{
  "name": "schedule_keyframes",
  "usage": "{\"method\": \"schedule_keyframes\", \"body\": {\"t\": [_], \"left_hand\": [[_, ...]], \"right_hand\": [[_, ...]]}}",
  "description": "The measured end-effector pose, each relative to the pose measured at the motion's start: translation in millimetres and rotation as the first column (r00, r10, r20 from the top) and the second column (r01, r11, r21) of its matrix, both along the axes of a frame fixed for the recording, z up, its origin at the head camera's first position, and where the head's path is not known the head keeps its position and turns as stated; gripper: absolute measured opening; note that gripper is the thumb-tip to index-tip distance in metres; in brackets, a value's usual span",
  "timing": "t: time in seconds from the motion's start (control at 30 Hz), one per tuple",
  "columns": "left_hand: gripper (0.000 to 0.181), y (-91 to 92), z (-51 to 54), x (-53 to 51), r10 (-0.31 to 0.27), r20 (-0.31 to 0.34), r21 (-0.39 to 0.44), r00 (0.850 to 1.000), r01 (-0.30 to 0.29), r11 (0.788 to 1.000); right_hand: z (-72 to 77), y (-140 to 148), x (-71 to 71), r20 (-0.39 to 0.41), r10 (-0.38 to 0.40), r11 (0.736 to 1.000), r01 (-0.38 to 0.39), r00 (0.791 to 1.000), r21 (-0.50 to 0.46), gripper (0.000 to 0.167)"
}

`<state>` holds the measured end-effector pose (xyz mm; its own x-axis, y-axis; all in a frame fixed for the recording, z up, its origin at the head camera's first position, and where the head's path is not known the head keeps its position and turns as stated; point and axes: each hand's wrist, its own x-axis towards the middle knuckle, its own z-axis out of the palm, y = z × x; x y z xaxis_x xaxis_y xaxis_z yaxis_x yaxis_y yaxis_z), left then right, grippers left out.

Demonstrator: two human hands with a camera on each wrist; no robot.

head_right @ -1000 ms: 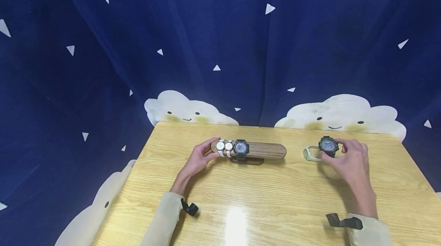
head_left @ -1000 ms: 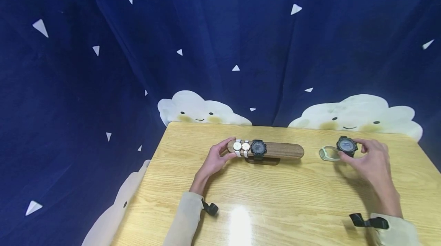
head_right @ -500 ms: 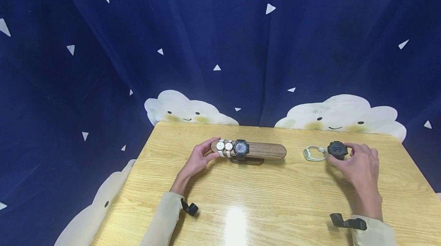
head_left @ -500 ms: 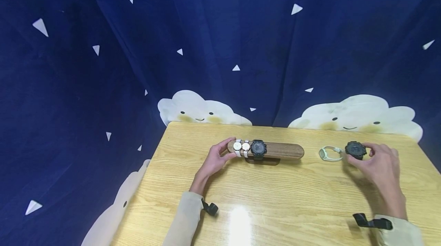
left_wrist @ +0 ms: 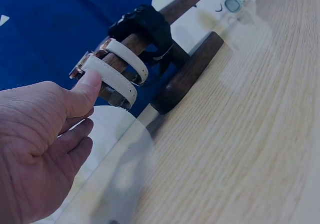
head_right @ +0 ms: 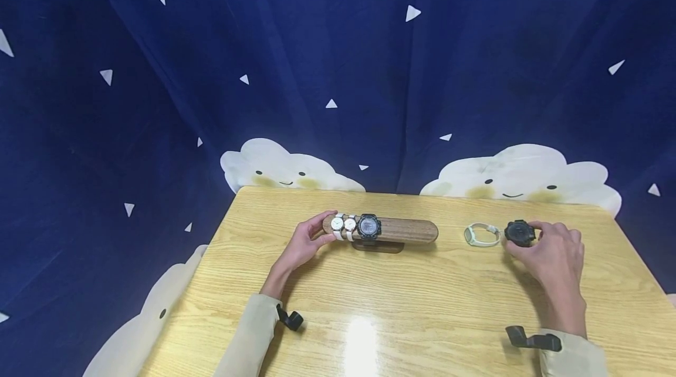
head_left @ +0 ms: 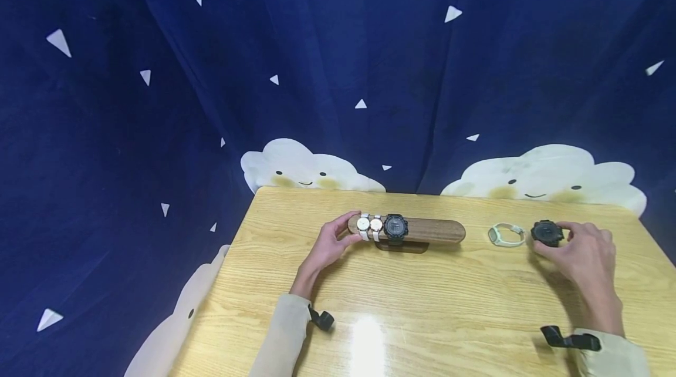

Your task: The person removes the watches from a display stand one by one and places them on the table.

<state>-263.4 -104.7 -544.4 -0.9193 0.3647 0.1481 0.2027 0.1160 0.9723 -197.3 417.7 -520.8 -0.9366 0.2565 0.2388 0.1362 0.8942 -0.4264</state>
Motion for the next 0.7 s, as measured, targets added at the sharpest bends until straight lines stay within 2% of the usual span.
{"method": "schedule_keyframes", "body": {"t": [0.37, 0.7], "left_hand": [[0.062, -0.8, 2.5, 0.9, 0.011, 0.005, -0.023, 1.000, -0.010, 1.000], [0.063, -0.5, 3.2, 0.9, 0.006, 0.002, -0.022, 1.000, -0.006, 1.000]], "right_hand": [[-1.7, -0.4, -1.2, 0.068, -0.015, 0.999, 0.012, 0.998, 0.035, 0.076], [-9.0, -5.1, -4.2, 0.042, -0.005, 1.000, 0.004, 0.999, 0.026, 0.073]]}}
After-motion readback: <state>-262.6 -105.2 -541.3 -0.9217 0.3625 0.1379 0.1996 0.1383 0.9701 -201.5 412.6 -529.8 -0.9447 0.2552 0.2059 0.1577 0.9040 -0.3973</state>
